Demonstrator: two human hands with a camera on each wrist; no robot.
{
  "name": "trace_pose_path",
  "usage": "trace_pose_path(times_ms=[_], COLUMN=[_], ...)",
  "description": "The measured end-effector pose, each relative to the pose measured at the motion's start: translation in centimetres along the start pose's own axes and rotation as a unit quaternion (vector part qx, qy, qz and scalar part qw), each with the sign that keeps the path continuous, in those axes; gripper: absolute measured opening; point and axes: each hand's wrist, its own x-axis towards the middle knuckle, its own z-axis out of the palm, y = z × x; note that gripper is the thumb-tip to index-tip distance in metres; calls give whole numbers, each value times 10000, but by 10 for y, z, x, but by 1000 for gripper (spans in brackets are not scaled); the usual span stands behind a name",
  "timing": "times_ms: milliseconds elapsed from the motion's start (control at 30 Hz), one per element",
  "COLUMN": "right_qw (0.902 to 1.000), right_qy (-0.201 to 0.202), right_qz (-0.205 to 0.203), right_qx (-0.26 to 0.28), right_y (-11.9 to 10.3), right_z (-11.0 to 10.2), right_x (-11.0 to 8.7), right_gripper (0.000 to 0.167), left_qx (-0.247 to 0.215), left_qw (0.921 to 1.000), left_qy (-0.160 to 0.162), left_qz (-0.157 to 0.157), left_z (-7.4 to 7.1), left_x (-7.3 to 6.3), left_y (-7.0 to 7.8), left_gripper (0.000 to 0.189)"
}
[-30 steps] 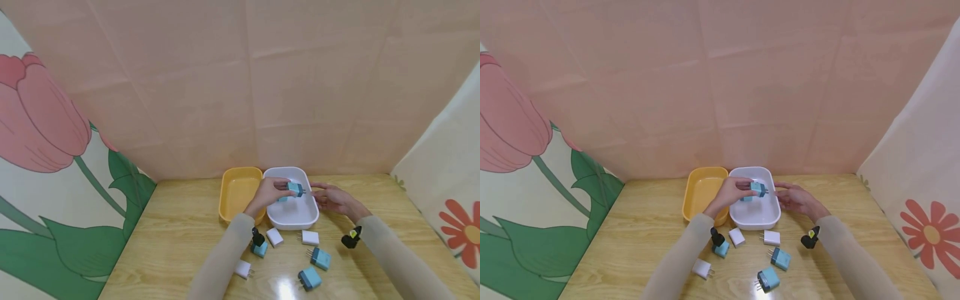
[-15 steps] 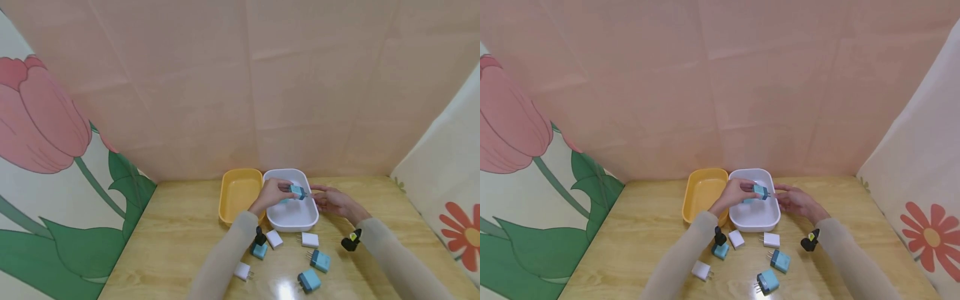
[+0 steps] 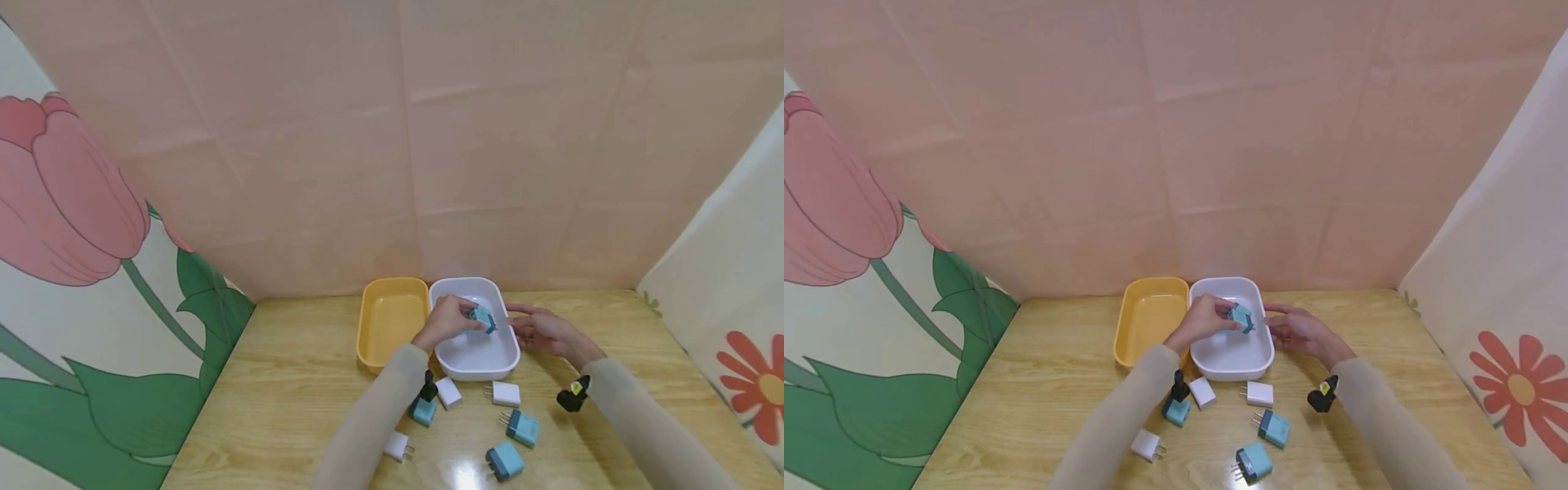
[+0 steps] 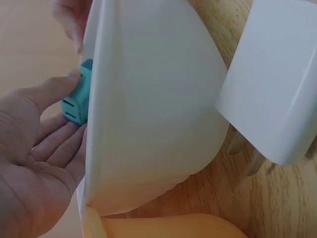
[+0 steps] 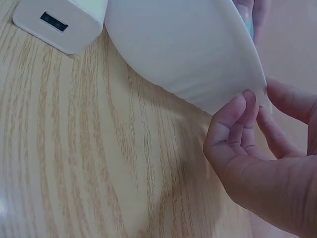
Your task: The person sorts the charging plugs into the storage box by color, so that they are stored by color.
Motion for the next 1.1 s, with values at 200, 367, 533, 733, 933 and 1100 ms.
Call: trace_pose_path(times_ms=[200, 367, 533, 733, 933, 1100], right_qw=[9999, 9999, 10000, 10000, 10000, 9999], right_qy=[107, 103, 51, 6, 9, -26], right_qz=[91, 58, 41, 3, -16, -18], right_qx=[-10, -11, -29, 51, 71, 143], right_y=[0, -1, 0, 3, 4, 3], right_z=[-1, 0, 0, 0, 1, 0], right_x=[0, 0, -1, -1, -1, -1], right_gripper=[65, 66, 68, 66, 64, 64], left_qx=[2, 135, 462, 746, 904, 1085], left_qw=[9999, 9996, 9982, 9961, 9946, 9924], left_qy=[-150, -252, -349, -419, -429, -510], left_qz=[-57, 23, 157, 214, 286, 287], left_z=[3, 3, 4, 9, 9, 10], left_x=[-1, -2, 0, 0, 2, 2], left_y=[1, 4, 7, 7, 8, 11], left_gripper=[42, 43, 42, 43, 44, 45])
